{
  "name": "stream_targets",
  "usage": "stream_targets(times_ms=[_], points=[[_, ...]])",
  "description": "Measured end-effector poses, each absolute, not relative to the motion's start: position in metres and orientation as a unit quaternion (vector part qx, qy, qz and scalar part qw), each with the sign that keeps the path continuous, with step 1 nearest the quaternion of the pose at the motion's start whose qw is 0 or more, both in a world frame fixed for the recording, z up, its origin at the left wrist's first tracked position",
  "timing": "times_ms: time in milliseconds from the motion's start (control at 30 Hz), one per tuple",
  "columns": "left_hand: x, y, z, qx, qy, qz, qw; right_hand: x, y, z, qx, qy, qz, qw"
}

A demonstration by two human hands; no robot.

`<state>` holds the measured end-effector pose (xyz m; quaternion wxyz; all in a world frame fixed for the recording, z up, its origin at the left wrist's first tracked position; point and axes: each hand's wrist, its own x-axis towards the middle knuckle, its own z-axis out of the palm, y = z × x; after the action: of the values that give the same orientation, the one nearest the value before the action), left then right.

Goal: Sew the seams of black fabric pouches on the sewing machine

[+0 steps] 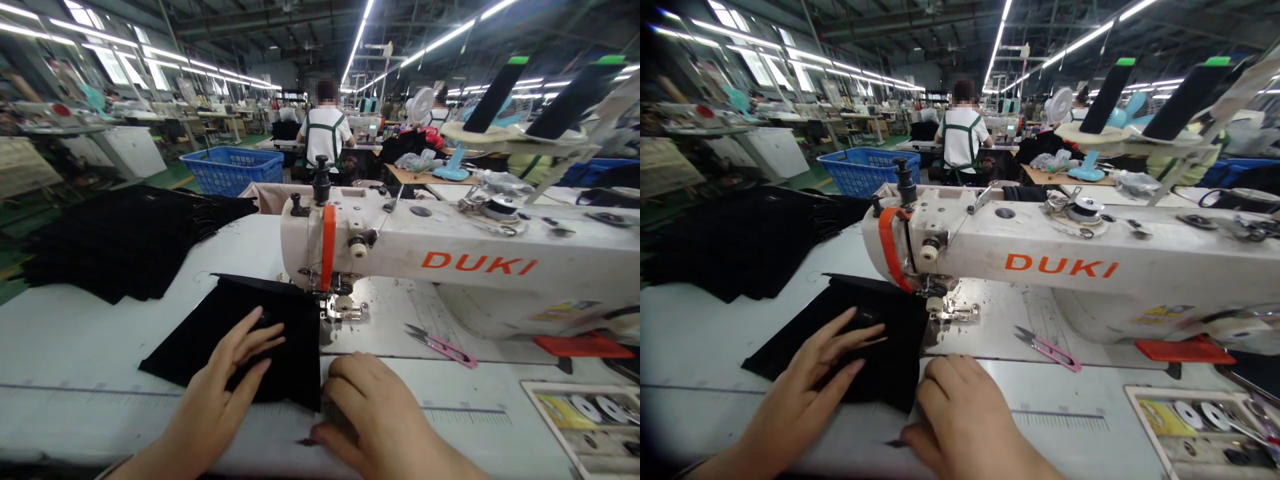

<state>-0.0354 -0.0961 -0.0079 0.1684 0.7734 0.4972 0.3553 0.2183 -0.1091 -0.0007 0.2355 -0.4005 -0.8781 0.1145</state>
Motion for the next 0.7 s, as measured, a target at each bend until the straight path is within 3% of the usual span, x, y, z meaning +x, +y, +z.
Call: stream_targets(times_ms=[133, 400, 533, 700], points=[[-0.031, -0.107, -0.011, 0.84, 0.427, 0.331, 0.037, 0.208, -0.119, -0.019, -0.426, -0.834, 0.125, 0.327], [-0.03, -0.107, -0.01, 0.872, 0.442, 0.207, -0.029, 0.194, -0.114, -0.014, -0.37, -0.81, 0.113, 0.441], [-0.036, -0.103, -0.006, 0.902, 0.386, 0.188, -0.054, 0.194, -0.109, -0.012, -0.311, -0.838, 0.08, 0.441], [-0.04, -0.098, -0.001, 0.932, 0.323, 0.147, -0.067, 0.194, -0.109, -0.021, -0.312, -0.869, 0.031, 0.382]])
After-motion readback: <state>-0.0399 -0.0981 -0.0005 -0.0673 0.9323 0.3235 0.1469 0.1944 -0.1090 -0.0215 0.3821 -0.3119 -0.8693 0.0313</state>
